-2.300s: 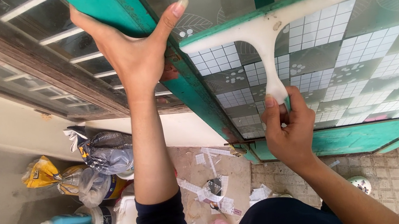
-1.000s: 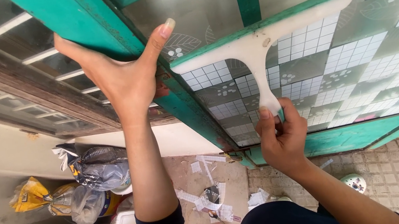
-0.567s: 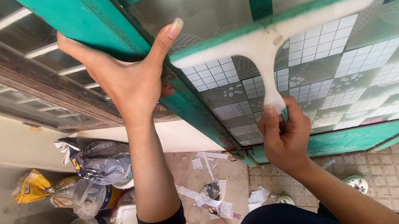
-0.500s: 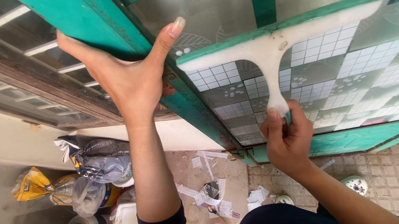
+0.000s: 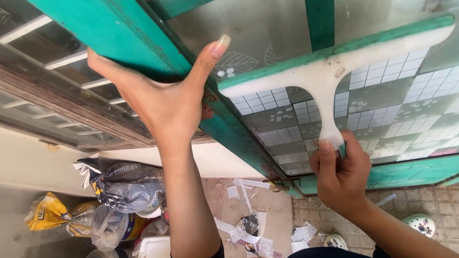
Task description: Applying a decorative frosted film to a glass door using a squeegee and water spray.
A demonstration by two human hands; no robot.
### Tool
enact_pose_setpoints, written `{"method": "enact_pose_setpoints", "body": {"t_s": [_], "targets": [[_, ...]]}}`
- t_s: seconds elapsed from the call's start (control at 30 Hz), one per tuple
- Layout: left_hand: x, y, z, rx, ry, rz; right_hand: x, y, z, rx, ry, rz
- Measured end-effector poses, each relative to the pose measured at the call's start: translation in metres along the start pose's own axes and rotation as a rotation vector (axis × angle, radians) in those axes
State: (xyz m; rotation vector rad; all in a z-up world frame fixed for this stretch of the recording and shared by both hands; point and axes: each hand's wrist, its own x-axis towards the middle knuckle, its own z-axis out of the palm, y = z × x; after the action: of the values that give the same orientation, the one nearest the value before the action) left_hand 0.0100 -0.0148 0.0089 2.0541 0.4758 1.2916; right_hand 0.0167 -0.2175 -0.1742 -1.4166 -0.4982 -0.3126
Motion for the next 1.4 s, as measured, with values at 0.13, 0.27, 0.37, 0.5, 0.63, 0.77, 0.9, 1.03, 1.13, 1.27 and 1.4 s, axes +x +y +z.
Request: {"method": "enact_pose_setpoints", "body": {"t_s": [0.13,0.27,0.37,0.5,0.63,0.77,0.9,1.03,1.13,1.27,1.4], "targets": [[0.001,-0.003,0.001,0.015,-0.027,-0.021,0.014,-0.017,0.006,0.03,-0.003,-0.037],[0.002,0.0,0.002,-0.037,-0.022,-0.024,0.016,-0.019,0.011,0.032,0.015,-0.088],[0.001,-0.004,0.004,-0.045,-0.027,-0.02,0.007,-0.008,0.006,0.016,-0.005,-0.049],[0.004,-0.022,0.007,-0.039,-0.002,0.088,0.011,-0.015,0.007,0.048,0.009,-0.045],[0.006,-0.018,0.009,-0.091,-0.012,0.08,0.026,-0.029,0.009,0.031,0.027,-0.092],[0.006,-0.021,0.011,-0.084,0.0,0.124,0.018,-0.007,-0.005,0.004,-0.02,-0.069],[0.007,-0.022,0.01,-0.007,-0.045,0.018,0.021,-0.01,-0.011,0.001,0.003,-0.047],[0.007,-0.018,0.013,-0.021,-0.056,0.016,0.036,-0.023,-0.001,0.083,0.014,-0.094],[0.009,-0.01,0.014,-0.006,-0.038,-0.026,0.034,-0.017,-0.009,0.053,-0.001,-0.076],[0.009,-0.003,0.014,-0.02,-0.027,-0.042,0.029,-0.009,-0.025,0.006,-0.004,-0.066],[0.009,0.008,0.012,-0.037,0.009,0.035,0.045,-0.021,-0.023,-0.023,0.042,-0.083]]}}
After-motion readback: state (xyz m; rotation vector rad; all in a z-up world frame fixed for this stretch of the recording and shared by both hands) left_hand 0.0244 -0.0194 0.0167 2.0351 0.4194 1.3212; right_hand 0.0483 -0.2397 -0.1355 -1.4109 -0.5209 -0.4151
